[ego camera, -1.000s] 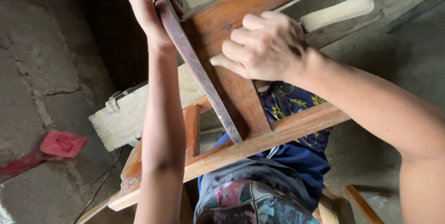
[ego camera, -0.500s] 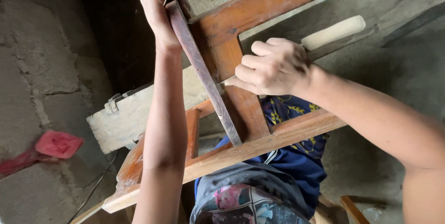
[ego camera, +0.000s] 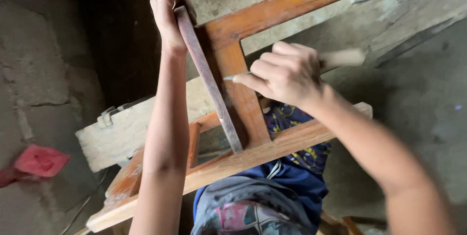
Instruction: The person carves a wooden frame using a knife, holding the frame between their legs. They scrape and shape the wood, then use a sanding block to smooth the surface.
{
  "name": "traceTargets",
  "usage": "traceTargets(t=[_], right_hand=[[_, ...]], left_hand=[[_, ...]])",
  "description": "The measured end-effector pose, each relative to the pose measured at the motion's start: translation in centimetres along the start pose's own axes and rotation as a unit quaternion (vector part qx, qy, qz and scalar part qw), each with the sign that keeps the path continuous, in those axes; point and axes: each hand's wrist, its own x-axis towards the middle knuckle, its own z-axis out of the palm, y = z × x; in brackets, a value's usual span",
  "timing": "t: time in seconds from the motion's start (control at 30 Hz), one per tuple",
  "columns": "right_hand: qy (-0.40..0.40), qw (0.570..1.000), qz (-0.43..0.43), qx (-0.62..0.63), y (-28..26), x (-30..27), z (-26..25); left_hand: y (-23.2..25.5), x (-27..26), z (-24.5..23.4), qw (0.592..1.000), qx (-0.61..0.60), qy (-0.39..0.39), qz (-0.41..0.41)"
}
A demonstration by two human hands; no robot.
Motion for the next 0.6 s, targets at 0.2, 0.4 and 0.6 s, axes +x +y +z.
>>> traceTargets(t=[0.2, 0.4, 0.6], right_hand=[[-0.025, 0.937, 0.345, 0.04, 0.4, -1.1, 0.8], [0.0, 0.938, 0.347, -0.008, 0.6, -3.3, 5.0], [-0.065, 0.933, 0.349, -0.061, 0.3, -5.7, 5.5]], left_hand=[[-4.8, 2.3, -3.4, 0.996, 0.018, 0.078, -0.042], [-2.6, 2.2, -3.9, 0.994, 0.052, 0.052, -0.08], [-2.5, -0.4, -6.8, 0.966, 0.106, 0.1, -0.214]])
